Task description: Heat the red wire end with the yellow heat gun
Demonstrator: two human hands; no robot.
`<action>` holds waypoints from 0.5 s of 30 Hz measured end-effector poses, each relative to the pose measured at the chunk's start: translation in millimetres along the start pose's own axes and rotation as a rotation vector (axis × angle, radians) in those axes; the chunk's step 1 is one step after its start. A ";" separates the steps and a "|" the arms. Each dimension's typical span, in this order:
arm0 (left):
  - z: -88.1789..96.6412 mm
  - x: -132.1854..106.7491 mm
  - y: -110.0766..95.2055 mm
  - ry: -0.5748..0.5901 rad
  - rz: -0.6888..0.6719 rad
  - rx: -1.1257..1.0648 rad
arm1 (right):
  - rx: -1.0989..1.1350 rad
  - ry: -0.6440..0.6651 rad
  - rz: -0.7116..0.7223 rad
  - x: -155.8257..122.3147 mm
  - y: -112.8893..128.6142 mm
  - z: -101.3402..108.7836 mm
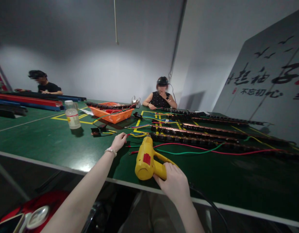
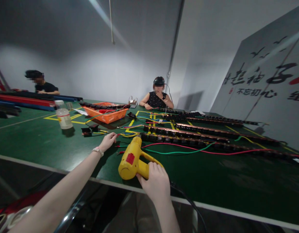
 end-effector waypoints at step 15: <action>-2.6 1.2 3.9 -0.016 -0.015 0.002 | 0.051 0.006 0.001 -4.1 50.2 -5.1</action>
Point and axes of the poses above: each hand's wrist, its own x-axis towards the middle knuckle, its own z-axis out of the back of the hand, y = z × x, the point moved 7 cm from there along x, towards the middle knuckle, and after that the axes turned 10 degrees about -z, right-handed, at the moved point
